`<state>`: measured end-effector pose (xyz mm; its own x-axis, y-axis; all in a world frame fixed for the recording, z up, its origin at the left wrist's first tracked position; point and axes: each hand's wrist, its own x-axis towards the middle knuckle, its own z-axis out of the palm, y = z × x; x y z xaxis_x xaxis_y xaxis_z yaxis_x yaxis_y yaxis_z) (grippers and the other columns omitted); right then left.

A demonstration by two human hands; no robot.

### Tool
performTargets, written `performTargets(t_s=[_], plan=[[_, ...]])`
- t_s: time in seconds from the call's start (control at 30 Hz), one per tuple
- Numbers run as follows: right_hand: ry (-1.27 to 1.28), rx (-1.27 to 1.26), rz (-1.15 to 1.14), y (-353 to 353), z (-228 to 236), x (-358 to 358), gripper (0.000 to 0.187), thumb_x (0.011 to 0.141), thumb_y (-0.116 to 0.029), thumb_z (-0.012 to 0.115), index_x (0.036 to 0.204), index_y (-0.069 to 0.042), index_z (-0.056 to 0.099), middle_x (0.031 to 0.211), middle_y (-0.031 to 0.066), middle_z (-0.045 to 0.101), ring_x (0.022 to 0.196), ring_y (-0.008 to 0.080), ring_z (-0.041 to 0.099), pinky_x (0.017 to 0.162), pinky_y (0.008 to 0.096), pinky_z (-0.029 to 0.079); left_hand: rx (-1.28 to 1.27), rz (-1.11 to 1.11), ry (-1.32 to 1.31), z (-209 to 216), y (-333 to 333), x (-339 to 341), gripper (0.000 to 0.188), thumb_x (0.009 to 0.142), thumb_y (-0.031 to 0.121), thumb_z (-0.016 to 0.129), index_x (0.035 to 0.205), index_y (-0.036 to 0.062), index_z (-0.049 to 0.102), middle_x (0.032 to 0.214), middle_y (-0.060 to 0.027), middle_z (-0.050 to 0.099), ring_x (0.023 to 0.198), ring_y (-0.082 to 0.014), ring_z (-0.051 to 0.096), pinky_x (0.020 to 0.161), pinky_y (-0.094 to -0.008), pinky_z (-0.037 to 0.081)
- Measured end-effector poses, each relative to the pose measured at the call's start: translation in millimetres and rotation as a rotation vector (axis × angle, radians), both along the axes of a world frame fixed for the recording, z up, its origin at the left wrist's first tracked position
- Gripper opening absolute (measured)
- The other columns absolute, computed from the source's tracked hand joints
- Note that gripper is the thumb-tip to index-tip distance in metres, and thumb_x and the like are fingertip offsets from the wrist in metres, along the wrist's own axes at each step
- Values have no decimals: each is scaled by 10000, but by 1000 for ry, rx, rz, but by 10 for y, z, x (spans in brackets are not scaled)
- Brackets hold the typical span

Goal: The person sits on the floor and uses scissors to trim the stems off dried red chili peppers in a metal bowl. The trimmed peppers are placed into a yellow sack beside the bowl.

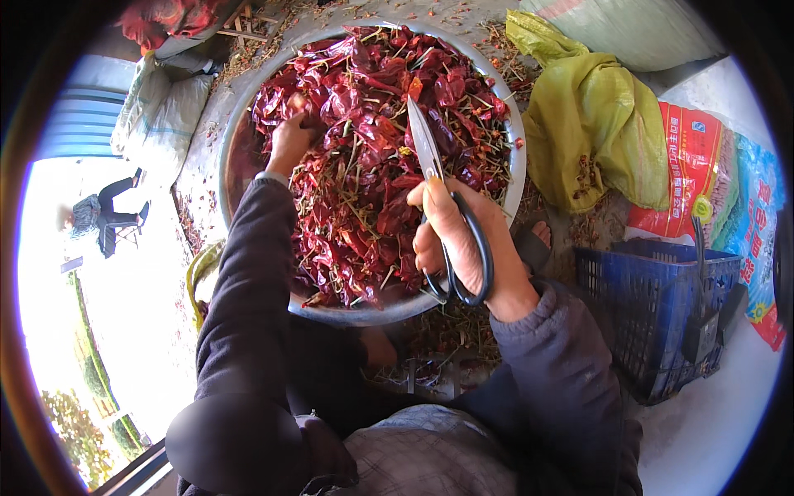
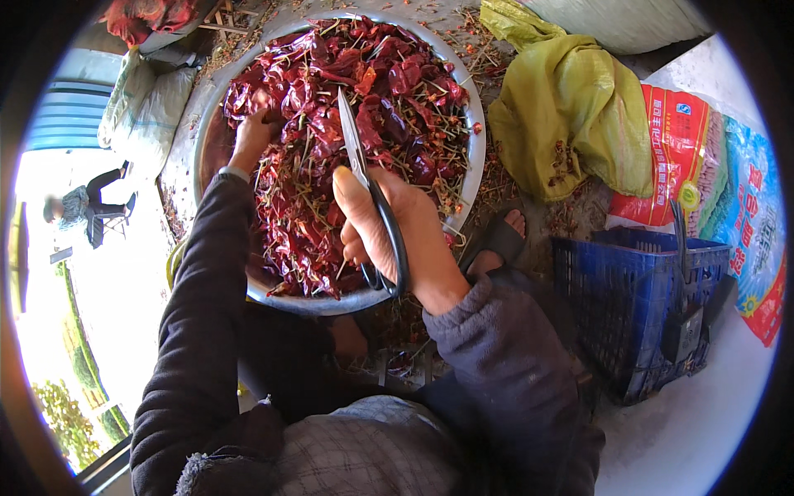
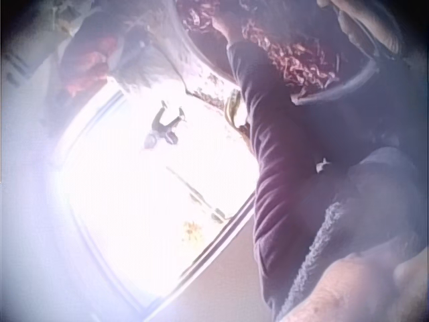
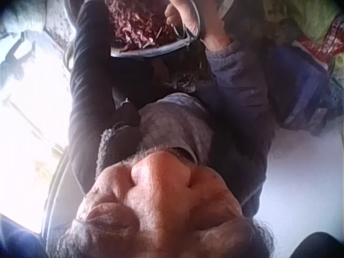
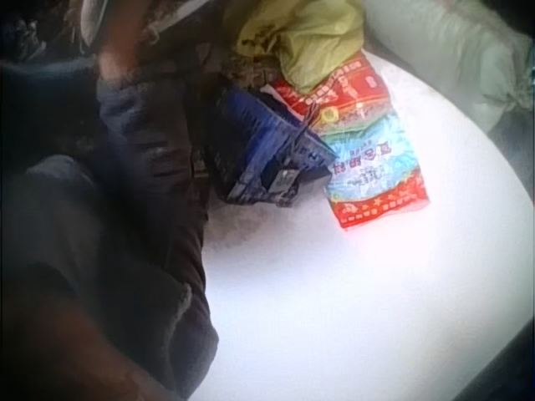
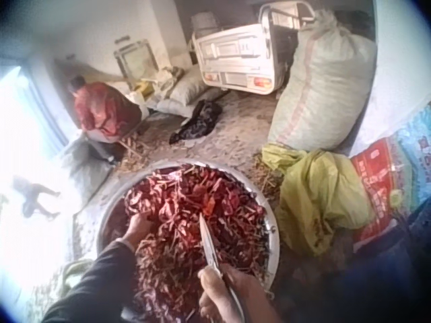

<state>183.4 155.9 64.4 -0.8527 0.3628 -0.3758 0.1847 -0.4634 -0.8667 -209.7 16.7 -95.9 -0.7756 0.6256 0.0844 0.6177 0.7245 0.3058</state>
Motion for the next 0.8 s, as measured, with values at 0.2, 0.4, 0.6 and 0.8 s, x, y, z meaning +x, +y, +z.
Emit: performTargets(t_s=[0.2, 0.4, 0.6, 0.8], plan=[[88, 153, -26, -104, -69, -216, 599, 894, -635, 697, 962, -46, 615, 700, 53, 659, 598, 108, 652, 554, 237, 532, -190, -9, -156, 665, -657, 748, 421, 806, 358, 811, 1111, 74, 746, 937, -151, 762, 877, -285, 734, 813, -398, 550], [94, 923, 166, -149, -275, -112, 759, 882, -738, 613, 955, 17, 630, 634, 135, 594, 626, 317, 660, 610, 400, 518, 207, 126, -194, 1192, -821, 1764, 336, 804, 322, 843, 1011, 74, 752, 866, -92, 759, 777, -174, 714, 733, -329, 536], [55, 1171, 298, -382, -415, -180, 865, 819, -832, 570, 958, 20, 627, 711, 241, 656, 696, 423, 689, 662, 491, 553, 257, 124, -2, 1345, -682, 2227, 252, 776, 302, 849, 930, 114, 784, 826, -60, 754, 775, -193, 663, 751, -343, 533], [-12, 1218, 320, -466, -459, -244, 751, 864, -734, 611, 971, 9, 628, 702, 227, 662, 724, 436, 692, 674, 505, 560, 229, -76, 137, 1202, -527, 2277, 231, 728, 235, 835, 828, 79, 698, 735, -69, 655, 761, -294, 596, 726, -419, 485]])
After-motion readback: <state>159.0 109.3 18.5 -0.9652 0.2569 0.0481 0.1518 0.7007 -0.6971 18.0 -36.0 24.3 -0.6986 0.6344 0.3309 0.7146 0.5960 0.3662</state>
